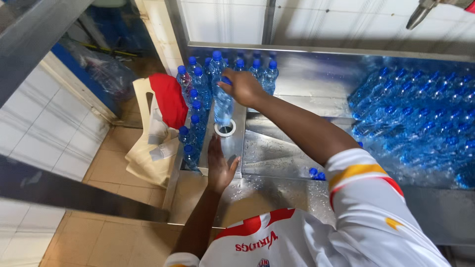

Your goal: The person repeatedly picks up plastic water bottles from a metal table and wraps them in clear plastic film. They then place the wrapped bottles into a cardboard box.

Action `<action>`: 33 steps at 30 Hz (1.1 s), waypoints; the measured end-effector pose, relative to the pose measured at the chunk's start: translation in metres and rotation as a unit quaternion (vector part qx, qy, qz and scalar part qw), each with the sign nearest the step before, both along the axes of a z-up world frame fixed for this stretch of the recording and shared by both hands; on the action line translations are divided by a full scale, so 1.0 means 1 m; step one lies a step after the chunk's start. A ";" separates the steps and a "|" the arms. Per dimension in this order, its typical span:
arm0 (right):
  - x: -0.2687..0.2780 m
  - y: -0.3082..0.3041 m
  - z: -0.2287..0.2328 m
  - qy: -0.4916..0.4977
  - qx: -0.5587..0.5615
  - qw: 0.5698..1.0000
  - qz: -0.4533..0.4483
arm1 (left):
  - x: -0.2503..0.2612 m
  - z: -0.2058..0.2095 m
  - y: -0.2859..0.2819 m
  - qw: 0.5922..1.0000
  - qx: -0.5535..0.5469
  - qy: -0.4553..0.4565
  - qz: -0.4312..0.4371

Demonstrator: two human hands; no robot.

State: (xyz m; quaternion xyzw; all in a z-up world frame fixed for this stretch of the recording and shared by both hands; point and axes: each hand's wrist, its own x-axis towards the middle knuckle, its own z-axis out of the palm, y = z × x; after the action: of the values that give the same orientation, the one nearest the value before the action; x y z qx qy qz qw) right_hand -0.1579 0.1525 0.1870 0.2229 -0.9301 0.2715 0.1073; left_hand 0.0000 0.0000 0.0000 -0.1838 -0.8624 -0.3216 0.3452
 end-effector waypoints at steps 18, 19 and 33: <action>0.047 0.118 -0.161 -0.098 0.196 0.949 -0.227 | 0.007 -0.036 -0.037 0.986 0.058 -0.105 -0.116; 0.071 0.153 -0.195 -0.094 0.197 0.944 -0.247 | 0.005 -0.032 -0.028 0.984 0.059 -0.099 -0.136; 0.226 0.358 -0.244 -0.229 -0.470 0.702 -0.482 | 0.005 -0.018 0.171 0.951 -0.017 -0.092 -0.295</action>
State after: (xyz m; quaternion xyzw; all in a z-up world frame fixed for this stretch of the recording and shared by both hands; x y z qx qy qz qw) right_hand 0.0685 0.5106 -0.0568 -0.4048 -0.6578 0.6276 0.0981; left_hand 0.0054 0.1706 -0.0180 -0.4061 -0.8028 -0.4096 0.1511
